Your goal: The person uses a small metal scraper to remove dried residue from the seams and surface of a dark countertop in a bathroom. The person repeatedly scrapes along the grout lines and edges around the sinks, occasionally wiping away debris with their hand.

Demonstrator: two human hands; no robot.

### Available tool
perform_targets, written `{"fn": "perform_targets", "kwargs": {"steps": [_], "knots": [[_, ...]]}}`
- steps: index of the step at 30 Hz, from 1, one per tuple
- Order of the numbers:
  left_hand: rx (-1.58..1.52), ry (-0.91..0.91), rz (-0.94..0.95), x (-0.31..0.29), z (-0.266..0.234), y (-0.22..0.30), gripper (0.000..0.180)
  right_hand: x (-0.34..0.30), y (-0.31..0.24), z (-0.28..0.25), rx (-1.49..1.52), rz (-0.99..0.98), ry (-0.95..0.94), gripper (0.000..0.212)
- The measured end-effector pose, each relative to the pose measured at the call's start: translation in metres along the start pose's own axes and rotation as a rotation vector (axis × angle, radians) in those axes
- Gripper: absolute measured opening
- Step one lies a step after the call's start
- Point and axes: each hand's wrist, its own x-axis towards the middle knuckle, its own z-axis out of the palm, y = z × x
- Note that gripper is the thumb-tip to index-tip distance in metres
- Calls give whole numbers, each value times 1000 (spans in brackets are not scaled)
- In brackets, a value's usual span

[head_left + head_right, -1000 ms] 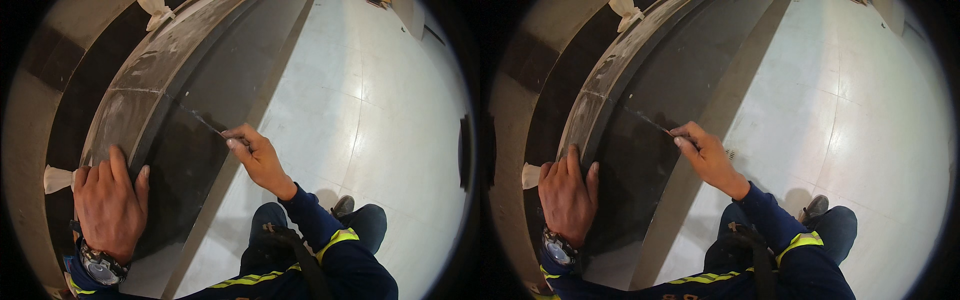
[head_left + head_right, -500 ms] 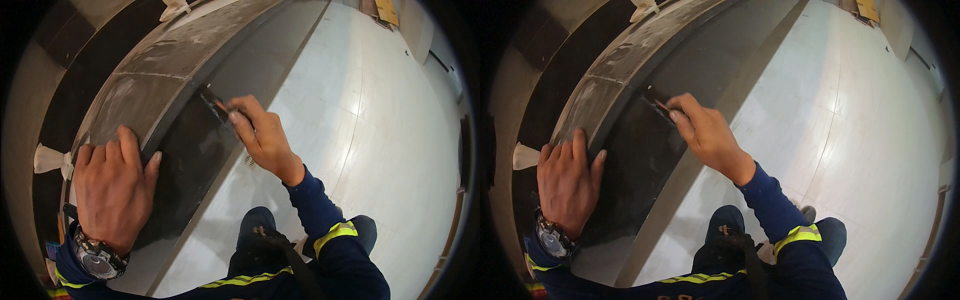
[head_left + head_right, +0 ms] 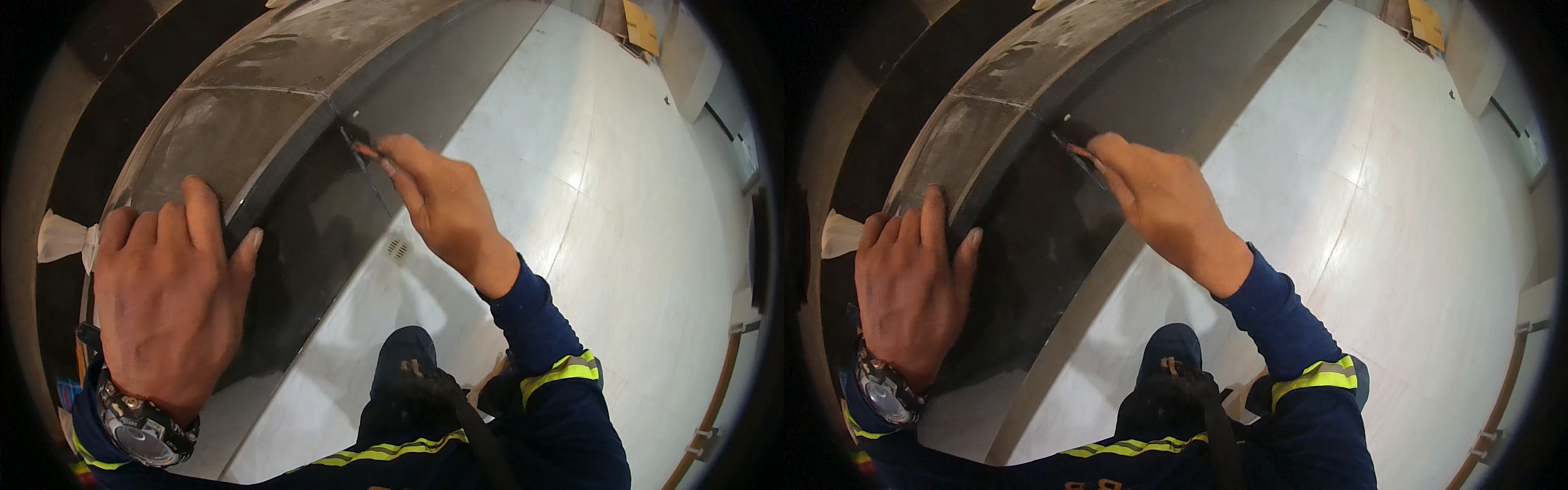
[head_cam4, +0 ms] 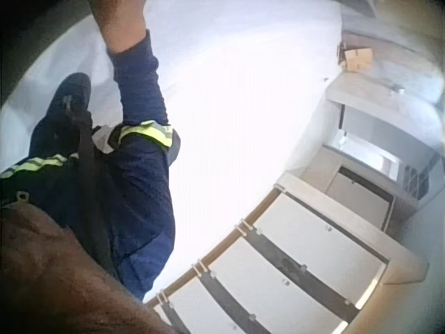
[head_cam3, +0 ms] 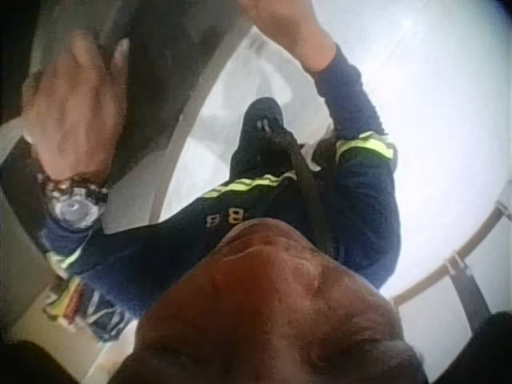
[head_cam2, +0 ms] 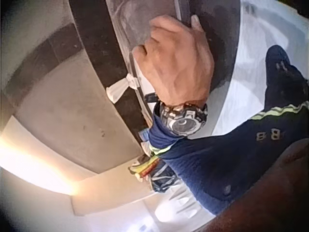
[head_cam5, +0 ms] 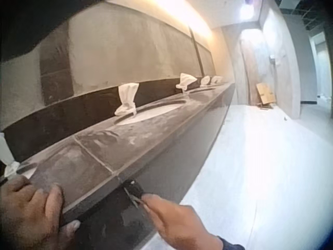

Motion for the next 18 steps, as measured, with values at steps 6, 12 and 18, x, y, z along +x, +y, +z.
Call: {"fn": "perform_targets", "kwargs": {"steps": [6,12,18], "knots": [[48,91,53,0,2,-3,50,-38,18,15,-46,83,-67,17],[65,113,51,1,6,0,50,-84,42,20,-43,136,-137,13],[92,101,51,-3,2,-1,50,-109,59,25,-16,212,-224,16]]}}
